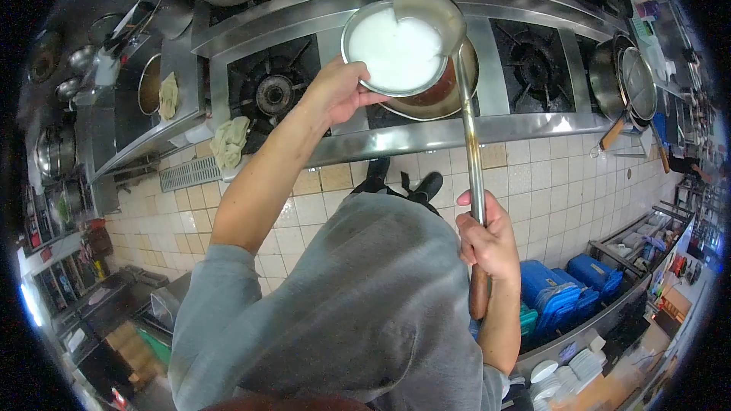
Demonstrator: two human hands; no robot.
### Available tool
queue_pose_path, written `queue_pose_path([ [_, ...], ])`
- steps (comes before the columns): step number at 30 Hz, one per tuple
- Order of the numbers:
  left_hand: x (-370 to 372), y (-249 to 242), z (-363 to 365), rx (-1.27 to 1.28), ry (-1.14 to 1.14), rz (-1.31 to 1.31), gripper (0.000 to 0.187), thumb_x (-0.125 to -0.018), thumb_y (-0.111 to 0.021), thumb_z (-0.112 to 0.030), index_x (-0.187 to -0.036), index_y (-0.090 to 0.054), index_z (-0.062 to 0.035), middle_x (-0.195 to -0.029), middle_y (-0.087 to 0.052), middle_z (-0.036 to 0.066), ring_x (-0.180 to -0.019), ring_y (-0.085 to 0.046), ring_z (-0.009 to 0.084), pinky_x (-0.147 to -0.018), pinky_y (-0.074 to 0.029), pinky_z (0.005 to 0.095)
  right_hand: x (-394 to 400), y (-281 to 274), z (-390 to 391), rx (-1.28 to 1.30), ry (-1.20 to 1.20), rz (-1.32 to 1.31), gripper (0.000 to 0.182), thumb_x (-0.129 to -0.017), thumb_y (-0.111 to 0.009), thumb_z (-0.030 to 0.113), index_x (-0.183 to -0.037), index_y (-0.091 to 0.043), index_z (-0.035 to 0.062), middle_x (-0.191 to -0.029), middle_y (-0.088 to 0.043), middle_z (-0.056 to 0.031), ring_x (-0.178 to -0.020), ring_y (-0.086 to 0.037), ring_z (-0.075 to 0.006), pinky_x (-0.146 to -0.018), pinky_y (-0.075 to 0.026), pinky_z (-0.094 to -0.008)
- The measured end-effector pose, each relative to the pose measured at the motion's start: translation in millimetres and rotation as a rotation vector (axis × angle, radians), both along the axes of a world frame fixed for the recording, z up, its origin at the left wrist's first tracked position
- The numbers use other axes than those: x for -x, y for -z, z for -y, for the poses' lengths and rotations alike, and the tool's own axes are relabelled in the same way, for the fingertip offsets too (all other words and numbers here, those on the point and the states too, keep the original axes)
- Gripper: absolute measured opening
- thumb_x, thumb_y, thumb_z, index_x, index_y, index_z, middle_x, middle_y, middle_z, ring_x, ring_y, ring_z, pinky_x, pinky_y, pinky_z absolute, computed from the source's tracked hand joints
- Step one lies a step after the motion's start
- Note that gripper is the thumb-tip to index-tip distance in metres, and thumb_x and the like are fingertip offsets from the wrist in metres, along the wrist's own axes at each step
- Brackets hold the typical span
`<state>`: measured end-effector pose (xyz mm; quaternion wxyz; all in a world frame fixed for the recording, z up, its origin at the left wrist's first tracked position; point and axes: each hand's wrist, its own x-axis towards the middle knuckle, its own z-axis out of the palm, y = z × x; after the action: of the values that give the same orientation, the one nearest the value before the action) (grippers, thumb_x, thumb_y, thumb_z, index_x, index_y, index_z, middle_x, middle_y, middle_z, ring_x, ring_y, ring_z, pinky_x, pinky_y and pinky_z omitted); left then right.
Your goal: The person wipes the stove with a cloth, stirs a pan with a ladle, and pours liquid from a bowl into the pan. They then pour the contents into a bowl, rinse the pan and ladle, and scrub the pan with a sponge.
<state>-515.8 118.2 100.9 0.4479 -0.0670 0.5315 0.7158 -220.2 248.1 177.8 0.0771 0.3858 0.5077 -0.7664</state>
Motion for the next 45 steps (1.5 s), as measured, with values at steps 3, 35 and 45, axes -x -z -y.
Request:
queue_pose_path([
  [3,2.3,5.5,1.8,0.001,0.016,-0.011,0.067,-0.079,-0.04,0.009,-0.142,-0.022,-0.0033,-0.134,-0.044,0.025,-0.109,-0.062,0.0393,-0.086,-0.059,0.0518,0.0,1.9,4.8,-0.16,0.003,0.023,0.026,-0.09,-0.052,-0.004,-0.114,-0.05,0.0058,-0.058,-0.042,0.0042,-0.037,-0.034,-0.0041,-0.035,-0.026,-0.0227],
  [35,53.1,-2.6,29.5,0.078,0.06,-0.104,0.063,-0.078,-0.04,0.009,-0.139,-0.026,0.0018,-0.135,-0.043,0.025,-0.113,-0.059,0.0389,-0.086,-0.06,0.0512,36.1,113.9,-8.0,-0.034,0.153,0.048,0.032,-0.088,-0.052,0.007,-0.117,-0.051,-0.0038,-0.065,-0.048,-0.0006,-0.04,-0.044,-0.0091,-0.036,-0.034,-0.0248],
  [45,63.2,-0.5,21.7,0.055,0.095,-0.15,0.067,-0.078,-0.039,0.01,-0.142,-0.024,0.0,-0.136,-0.042,0.024,-0.112,-0.059,0.0387,-0.087,-0.06,0.0506,46.4,84.7,8.9,0.183,0.073,0.075,0.03,-0.093,-0.056,0.012,-0.119,-0.052,-0.002,-0.065,-0.045,0.0033,-0.039,-0.038,-0.0053,-0.032,-0.03,-0.0227],
])
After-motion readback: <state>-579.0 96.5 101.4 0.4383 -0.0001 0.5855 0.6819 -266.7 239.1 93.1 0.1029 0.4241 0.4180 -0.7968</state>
